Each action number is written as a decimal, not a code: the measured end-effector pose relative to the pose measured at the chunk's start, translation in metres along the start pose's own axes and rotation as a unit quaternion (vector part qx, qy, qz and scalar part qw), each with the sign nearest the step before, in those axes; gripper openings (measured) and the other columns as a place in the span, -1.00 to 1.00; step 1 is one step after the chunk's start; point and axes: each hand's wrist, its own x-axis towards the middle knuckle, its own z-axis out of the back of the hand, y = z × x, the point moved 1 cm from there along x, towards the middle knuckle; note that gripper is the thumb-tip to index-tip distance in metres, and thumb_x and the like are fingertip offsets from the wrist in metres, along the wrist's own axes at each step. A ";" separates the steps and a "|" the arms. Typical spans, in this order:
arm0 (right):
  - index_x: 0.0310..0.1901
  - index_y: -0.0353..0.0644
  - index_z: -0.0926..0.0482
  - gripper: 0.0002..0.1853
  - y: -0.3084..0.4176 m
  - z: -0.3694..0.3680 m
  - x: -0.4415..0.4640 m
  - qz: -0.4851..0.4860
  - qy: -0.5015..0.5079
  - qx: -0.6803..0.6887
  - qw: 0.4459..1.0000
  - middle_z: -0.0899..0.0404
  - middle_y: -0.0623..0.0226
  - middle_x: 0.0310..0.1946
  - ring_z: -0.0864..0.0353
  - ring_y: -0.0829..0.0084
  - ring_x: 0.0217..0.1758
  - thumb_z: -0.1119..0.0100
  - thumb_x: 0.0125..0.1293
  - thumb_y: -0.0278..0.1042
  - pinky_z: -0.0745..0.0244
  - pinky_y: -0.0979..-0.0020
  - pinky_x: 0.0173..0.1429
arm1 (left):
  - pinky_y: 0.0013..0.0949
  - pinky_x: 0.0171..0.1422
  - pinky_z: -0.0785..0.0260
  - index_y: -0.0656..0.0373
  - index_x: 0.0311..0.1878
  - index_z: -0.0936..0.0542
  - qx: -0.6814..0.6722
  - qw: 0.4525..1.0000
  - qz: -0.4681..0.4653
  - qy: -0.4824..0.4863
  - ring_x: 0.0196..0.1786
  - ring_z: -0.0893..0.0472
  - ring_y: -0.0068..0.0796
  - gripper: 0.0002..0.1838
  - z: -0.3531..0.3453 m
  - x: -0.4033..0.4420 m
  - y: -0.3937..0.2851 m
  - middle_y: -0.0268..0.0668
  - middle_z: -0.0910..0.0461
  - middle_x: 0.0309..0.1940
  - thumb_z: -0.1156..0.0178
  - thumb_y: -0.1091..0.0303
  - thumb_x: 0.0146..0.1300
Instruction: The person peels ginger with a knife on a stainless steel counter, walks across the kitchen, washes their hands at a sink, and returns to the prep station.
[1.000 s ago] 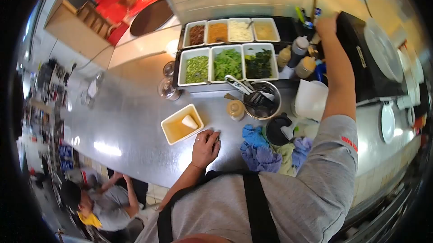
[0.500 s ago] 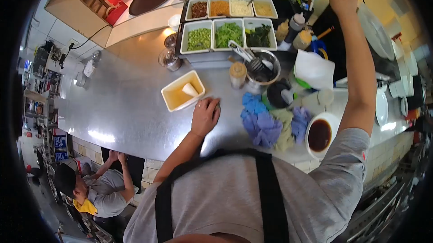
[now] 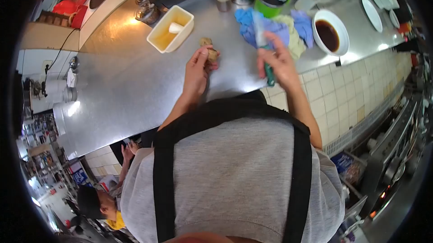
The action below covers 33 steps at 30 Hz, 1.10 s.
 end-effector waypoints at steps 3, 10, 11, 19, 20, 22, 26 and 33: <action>0.14 -0.19 -0.27 -0.63 -0.052 -0.026 -0.019 -0.097 0.053 0.014 0.994 -0.49 0.29 -0.57 -0.45 0.50 -0.67 -0.02 0.31 -0.44 -0.36 0.48 -0.58 | -0.49 -0.14 -0.46 0.15 0.06 -0.46 -0.082 0.992 0.091 0.025 -0.30 -0.55 -0.57 -0.70 0.007 -0.010 -0.008 -0.25 -0.59 -0.20 0.01 0.21 0.38; 0.33 -0.04 -0.22 -0.45 -0.065 -0.049 -0.028 -0.057 0.029 -0.099 0.993 -0.50 0.36 -0.28 -0.37 0.63 -0.49 -0.01 0.30 -0.47 -0.35 0.57 -0.41 | -0.43 -0.04 -0.50 0.20 0.09 -0.43 -0.118 0.986 0.106 0.050 -0.22 -0.60 -0.49 -0.71 0.013 -0.014 -0.005 -0.28 -0.57 -0.20 -0.05 0.35 0.34; 0.32 -0.04 -0.25 -0.47 -0.065 -0.052 -0.027 -0.053 0.029 -0.121 0.991 -0.50 0.36 -0.28 -0.35 0.64 -0.47 -0.01 0.30 -0.47 -0.35 0.58 -0.37 | -0.43 -0.04 -0.50 0.20 0.09 -0.43 -0.116 0.986 0.107 0.053 -0.21 -0.60 -0.48 -0.71 0.013 -0.013 -0.005 -0.27 -0.57 -0.20 -0.05 0.36 0.34; 0.27 -0.02 -0.32 -0.49 -0.058 -0.075 -0.017 -0.034 0.037 -0.149 0.988 -0.55 0.24 -0.11 -0.46 0.51 -0.19 -0.07 0.27 -0.47 -0.41 0.50 -0.04 | -0.44 0.01 -0.48 0.24 0.11 -0.42 -0.093 0.991 0.078 0.061 -0.16 -0.56 -0.50 -0.69 0.009 -0.009 -0.010 -0.26 -0.53 -0.13 -0.05 0.45 0.31; 0.28 -0.01 -0.31 -0.48 -0.059 -0.077 -0.016 0.015 0.034 -0.173 0.984 -0.55 0.21 -0.09 -0.47 0.49 -0.19 -0.07 0.26 -0.47 -0.41 0.49 -0.03 | -0.44 0.02 -0.47 0.24 0.11 -0.42 -0.088 0.992 0.071 0.061 -0.15 -0.56 -0.51 -0.69 0.009 -0.009 -0.011 -0.26 -0.52 -0.12 -0.05 0.46 0.31; 0.28 0.01 -0.31 -0.47 -0.052 -0.078 -0.016 0.017 0.041 -0.181 0.982 -0.55 0.18 -0.08 -0.49 0.47 -0.17 -0.07 0.26 -0.47 -0.42 0.47 -0.03 | -0.44 0.03 -0.47 0.25 0.12 -0.42 -0.077 0.994 0.055 0.060 -0.13 -0.54 -0.52 -0.69 0.010 -0.009 -0.013 -0.27 -0.51 -0.11 -0.04 0.48 0.31; 0.28 0.04 -0.31 -0.46 -0.049 -0.081 -0.013 0.018 0.049 -0.185 0.981 -0.56 0.20 -0.16 -0.47 0.49 -0.22 -0.08 0.25 -0.48 -0.42 0.47 -0.08 | -0.45 0.06 -0.46 0.25 0.12 -0.41 -0.085 0.993 0.053 0.059 -0.11 -0.53 -0.52 -0.69 0.014 -0.008 -0.012 -0.27 -0.50 -0.10 -0.03 0.48 0.31; 0.21 0.00 -0.38 -0.53 -0.060 -0.083 -0.010 0.000 0.032 -0.165 0.986 -0.47 0.35 -0.40 -0.39 0.54 -0.37 -0.09 0.24 -0.49 -0.39 0.49 -0.22 | -0.43 0.08 -0.45 0.25 0.09 -0.42 -0.079 0.994 0.038 0.064 -0.09 -0.54 -0.50 -0.71 0.020 -0.010 -0.009 -0.26 -0.51 -0.10 -0.06 0.50 0.30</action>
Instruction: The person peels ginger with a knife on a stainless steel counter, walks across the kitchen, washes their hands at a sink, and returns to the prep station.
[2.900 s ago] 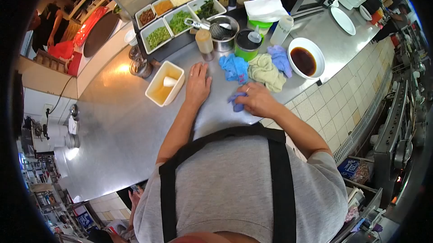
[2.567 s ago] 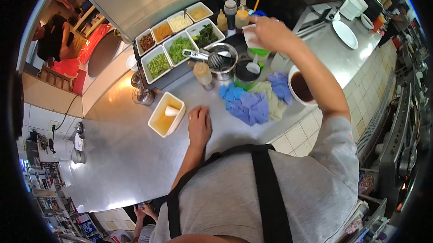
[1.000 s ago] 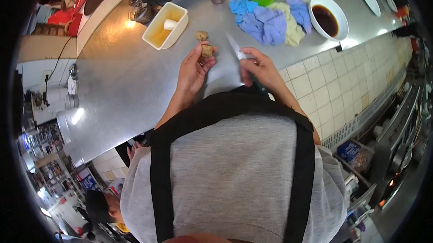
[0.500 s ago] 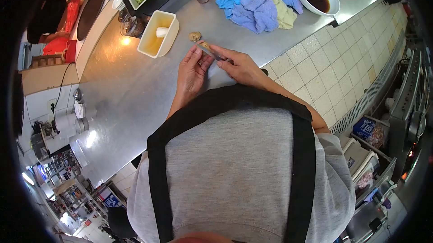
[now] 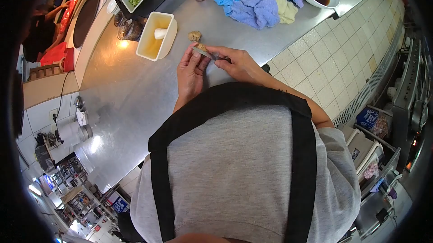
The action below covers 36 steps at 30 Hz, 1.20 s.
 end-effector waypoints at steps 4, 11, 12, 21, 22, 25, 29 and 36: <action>0.10 -0.06 -0.44 -0.63 -0.002 -0.004 0.005 -0.014 -0.019 0.024 0.999 -0.47 0.38 -0.43 -0.39 0.58 -0.39 -0.10 0.24 -0.49 -0.39 0.51 -0.27 | -0.40 0.08 -0.45 0.25 0.07 -0.42 -0.007 1.000 -0.016 -0.007 -0.07 -0.54 -0.50 -0.70 0.006 0.000 0.005 -0.26 -0.52 -0.10 -0.09 0.52 0.27; 0.10 -0.14 -0.38 -0.65 -0.016 -0.005 0.015 -0.086 0.007 0.209 0.974 -0.45 0.42 -0.44 -0.32 0.67 -0.57 -0.08 0.27 -0.45 -0.19 0.60 -0.59 | -0.40 0.13 -0.41 0.25 0.08 -0.39 0.063 0.996 -0.053 0.019 -0.03 -0.53 -0.48 -0.69 0.008 0.002 0.013 -0.25 -0.52 -0.08 -0.09 0.53 0.27; 0.11 -0.14 -0.37 -0.64 -0.015 -0.004 0.016 -0.103 0.013 0.250 0.963 -0.45 0.41 -0.44 -0.31 0.67 -0.59 -0.07 0.28 -0.45 -0.17 0.60 -0.61 | -0.40 0.14 -0.41 0.25 0.09 -0.38 0.053 0.997 -0.055 0.019 -0.02 -0.52 -0.47 -0.69 0.007 0.002 0.013 -0.24 -0.51 -0.07 -0.08 0.53 0.28; 0.28 0.04 -0.32 -0.49 -0.004 -0.007 0.015 -0.079 0.048 0.204 0.974 -0.38 0.49 -0.47 -0.24 0.72 -0.60 -0.04 0.29 -0.48 -0.17 0.62 -0.59 | -0.42 0.17 -0.39 0.24 0.22 -0.30 -0.048 0.999 -0.009 -0.002 0.02 -0.50 -0.51 -0.58 0.000 0.001 0.003 -0.26 -0.46 0.01 -0.05 0.53 0.29; 0.29 0.06 -0.32 -0.48 -0.003 -0.007 0.014 -0.073 0.047 0.177 0.980 -0.37 0.51 -0.48 -0.22 0.73 -0.59 -0.04 0.29 -0.48 -0.18 0.63 -0.57 | -0.43 0.17 -0.39 0.23 0.23 -0.30 -0.044 0.999 -0.007 -0.011 0.02 -0.50 -0.52 -0.57 0.000 0.001 0.004 -0.27 -0.45 0.02 -0.06 0.53 0.29; 0.29 0.08 -0.32 -0.48 0.004 -0.008 0.010 -0.058 0.035 0.121 0.990 -0.33 0.55 -0.51 -0.19 0.74 -0.57 -0.04 0.29 -0.48 -0.18 0.64 -0.53 | -0.44 0.16 -0.40 0.24 0.23 -0.32 -0.031 0.999 -0.012 -0.004 0.01 -0.49 -0.55 -0.57 0.006 0.001 0.006 -0.30 -0.44 0.04 -0.07 0.52 0.29; 0.27 0.05 -0.35 -0.51 0.004 -0.009 0.006 -0.055 0.028 0.116 0.991 -0.36 0.55 -0.49 -0.19 0.74 -0.56 -0.04 0.29 -0.48 -0.19 0.67 -0.49 | -0.40 0.16 -0.41 0.25 0.18 -0.37 -0.040 0.999 -0.033 -0.016 0.04 -0.52 -0.47 -0.61 0.009 0.002 0.007 -0.25 -0.49 0.03 -0.08 0.51 0.28; 0.18 -0.06 -0.40 -0.61 -0.016 -0.008 0.019 -0.083 0.016 0.258 0.962 -0.45 0.41 -0.41 -0.28 0.69 -0.60 -0.02 0.31 -0.45 -0.18 0.61 -0.60 | -0.43 0.16 -0.40 0.25 0.22 -0.33 -0.016 0.999 -0.018 0.024 0.02 -0.50 -0.48 -0.58 0.007 0.001 0.015 -0.23 -0.44 0.05 -0.05 0.54 0.29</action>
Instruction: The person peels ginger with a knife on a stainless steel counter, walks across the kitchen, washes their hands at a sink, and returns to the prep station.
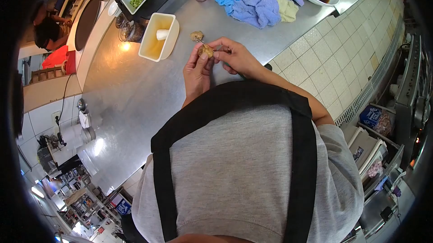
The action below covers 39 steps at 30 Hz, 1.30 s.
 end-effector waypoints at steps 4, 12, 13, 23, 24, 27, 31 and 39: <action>0.22 -0.06 -0.34 -0.59 0.008 0.002 -0.004 -0.059 0.026 0.142 0.988 -0.47 0.36 -0.37 -0.30 0.66 -0.61 0.01 0.34 -0.40 -0.18 0.62 -0.62 | -0.42 0.19 -0.39 0.25 0.24 -0.31 -0.071 0.997 0.024 0.018 0.05 -0.50 -0.43 -0.59 -0.003 -0.001 -0.007 -0.20 -0.44 0.07 0.01 0.53 0.32; 0.30 -0.03 -0.27 -0.51 0.006 0.006 -0.004 -0.020 0.026 -0.041 0.999 -0.45 0.40 -0.40 -0.31 0.68 -0.60 0.03 0.32 -0.44 -0.23 0.62 -0.59 | -0.45 0.22 -0.37 0.25 0.25 -0.30 -0.082 0.996 0.030 0.010 0.06 -0.49 -0.49 -0.61 -0.003 0.001 -0.013 -0.23 -0.44 0.05 0.05 0.50 0.35; 0.30 -0.04 -0.29 -0.51 0.005 0.004 -0.005 -0.013 0.031 -0.069 0.997 -0.45 0.42 -0.41 -0.31 0.69 -0.60 0.02 0.32 -0.45 -0.24 0.62 -0.58 | -0.45 0.22 -0.37 0.25 0.25 -0.30 -0.083 0.996 0.029 0.010 0.06 -0.49 -0.50 -0.61 -0.002 0.002 -0.012 -0.24 -0.44 0.05 0.05 0.50 0.35; 0.29 -0.01 -0.30 -0.47 0.003 0.000 -0.007 0.028 0.032 -0.153 0.987 -0.38 0.51 -0.51 -0.27 0.70 -0.56 -0.06 0.26 -0.48 -0.26 0.62 -0.49 | -0.47 0.17 -0.35 0.28 0.23 -0.33 0.014 0.999 0.029 0.000 0.06 -0.46 -0.54 -0.61 0.004 0.000 -0.013 -0.26 -0.45 0.03 0.00 0.51 0.33; 0.29 -0.01 -0.31 -0.47 0.002 0.001 -0.006 0.019 0.032 -0.139 0.990 -0.39 0.50 -0.51 -0.28 0.70 -0.55 -0.06 0.26 -0.48 -0.27 0.62 -0.48 | -0.46 0.17 -0.35 0.29 0.23 -0.34 0.025 0.999 0.031 0.005 0.05 -0.46 -0.53 -0.61 0.002 0.000 -0.012 -0.25 -0.45 0.02 -0.01 0.50 0.33; 0.26 -0.03 -0.34 -0.50 -0.003 0.003 0.000 0.028 0.020 -0.136 0.990 -0.41 0.49 -0.50 -0.31 0.71 -0.54 -0.06 0.26 -0.48 -0.28 0.64 -0.47 | -0.45 0.18 -0.35 0.32 0.21 -0.34 0.039 0.999 0.030 0.008 0.03 -0.48 -0.52 -0.61 0.002 0.000 -0.011 -0.24 -0.46 0.01 -0.02 0.50 0.32; 0.18 -0.08 -0.39 -0.58 -0.011 0.001 0.008 0.081 -0.016 -0.186 0.979 -0.43 0.46 -0.50 -0.31 0.71 -0.58 -0.07 0.27 -0.47 -0.24 0.64 -0.54 | -0.44 0.18 -0.35 0.38 0.19 -0.34 0.047 0.999 0.026 0.000 0.00 -0.50 -0.50 -0.61 0.008 0.003 -0.006 -0.22 -0.48 -0.01 -0.03 0.50 0.31; 0.12 -0.07 -0.41 -0.66 -0.016 -0.004 0.014 -0.043 -0.025 0.007 0.999 -0.38 0.43 -0.47 -0.29 0.67 -0.65 -0.07 0.31 -0.38 -0.17 0.59 -0.67 | -0.47 0.09 -0.37 0.42 0.12 -0.40 0.161 0.981 -0.053 -0.090 -0.05 -0.51 -0.53 -0.61 0.005 0.004 0.008 -0.21 -0.52 -0.07 -0.15 0.51 0.23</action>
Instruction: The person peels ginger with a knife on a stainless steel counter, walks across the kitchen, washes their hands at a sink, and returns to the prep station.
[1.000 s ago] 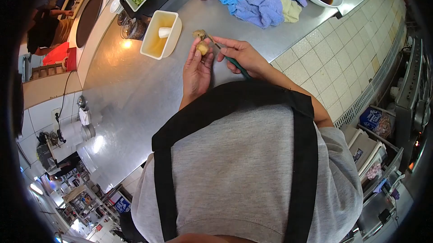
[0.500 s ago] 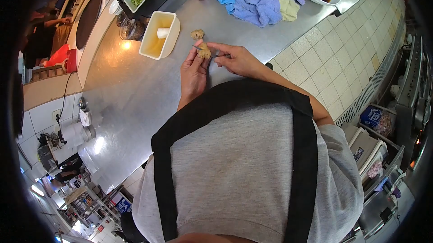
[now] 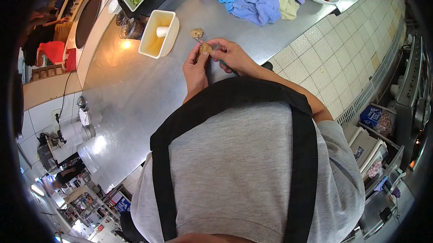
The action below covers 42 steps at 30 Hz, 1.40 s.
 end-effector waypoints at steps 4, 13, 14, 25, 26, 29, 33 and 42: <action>0.10 -0.11 -0.39 -0.68 0.000 -0.003 -0.001 -0.030 -0.020 0.055 0.998 -0.39 0.41 -0.46 -0.28 0.67 -0.68 -0.06 0.32 -0.37 -0.15 0.61 -0.68 | -0.50 0.04 -0.38 0.43 0.07 -0.41 0.067 0.997 -0.034 -0.007 -0.11 -0.52 -0.56 -0.62 0.001 0.001 0.003 -0.22 -0.53 -0.13 -0.18 0.51 0.20; 0.09 -0.14 -0.35 -0.67 0.002 0.004 -0.001 -0.009 0.055 0.087 0.995 -0.39 0.40 -0.42 -0.30 0.66 -0.62 -0.06 0.33 -0.32 -0.14 0.60 -0.66 | -0.41 0.09 -0.41 0.39 0.08 -0.39 -0.060 0.998 0.015 0.025 -0.07 -0.54 -0.44 -0.64 0.006 -0.003 -0.011 -0.17 -0.52 -0.11 -0.15 0.55 0.21; 0.09 -0.13 -0.35 -0.67 0.003 0.003 -0.002 -0.018 0.067 0.129 0.989 -0.39 0.40 -0.41 -0.30 0.66 -0.62 -0.06 0.33 -0.32 -0.14 0.61 -0.66 | -0.40 0.10 -0.40 0.38 0.09 -0.39 -0.087 0.995 0.017 0.035 -0.06 -0.53 -0.44 -0.64 0.006 -0.003 -0.010 -0.16 -0.51 -0.09 -0.13 0.56 0.21; 0.30 -0.13 -0.18 -0.48 0.010 0.018 -0.006 -0.017 0.048 0.113 0.992 -0.41 0.42 -0.42 -0.31 0.65 -0.62 -0.04 0.33 -0.34 -0.17 0.60 -0.64 | -0.35 0.21 -0.39 0.29 0.25 -0.26 -0.231 0.963 0.052 0.128 0.05 -0.50 -0.39 -0.55 0.009 0.002 -0.021 -0.14 -0.41 0.10 -0.02 0.49 0.30; 0.34 -0.13 -0.13 -0.43 0.009 0.020 -0.006 -0.005 0.044 0.074 0.996 -0.42 0.41 -0.42 -0.32 0.65 -0.62 -0.04 0.32 -0.35 -0.17 0.59 -0.64 | -0.36 0.20 -0.39 0.29 0.24 -0.28 -0.233 0.962 0.062 0.125 0.04 -0.51 -0.40 -0.57 0.011 0.003 -0.021 -0.15 -0.42 0.09 -0.02 0.49 0.30; 0.35 -0.08 -0.16 -0.41 0.008 0.017 -0.007 0.043 0.025 -0.063 0.997 -0.43 0.40 -0.45 -0.29 0.68 -0.61 -0.06 0.30 -0.38 -0.19 0.61 -0.61 | -0.38 0.15 -0.41 0.30 0.21 -0.32 -0.230 0.964 0.087 0.099 0.00 -0.53 -0.42 -0.60 0.010 0.002 -0.023 -0.17 -0.46 0.06 -0.01 0.50 0.31; 0.28 -0.05 -0.32 -0.50 0.014 0.001 -0.013 0.112 0.022 -0.204 0.972 -0.42 0.44 -0.46 -0.29 0.69 -0.54 -0.06 0.28 -0.43 -0.26 0.62 -0.48 | -0.43 0.06 -0.47 0.33 0.18 -0.36 -0.203 0.973 0.092 0.055 -0.06 -0.56 -0.44 -0.62 0.010 0.003 -0.020 -0.17 -0.49 0.01 -0.04 0.50 0.30; 0.24 -0.05 -0.33 -0.55 0.014 0.000 -0.009 0.116 0.032 -0.188 0.975 -0.31 0.52 -0.52 -0.16 0.74 -0.64 0.01 0.31 -0.50 -0.09 0.63 -0.60 | -0.44 0.01 -0.50 0.38 0.08 -0.42 -0.173 0.978 0.095 0.068 -0.12 -0.58 -0.44 -0.68 0.015 0.001 -0.021 -0.16 -0.53 -0.09 -0.07 0.53 0.25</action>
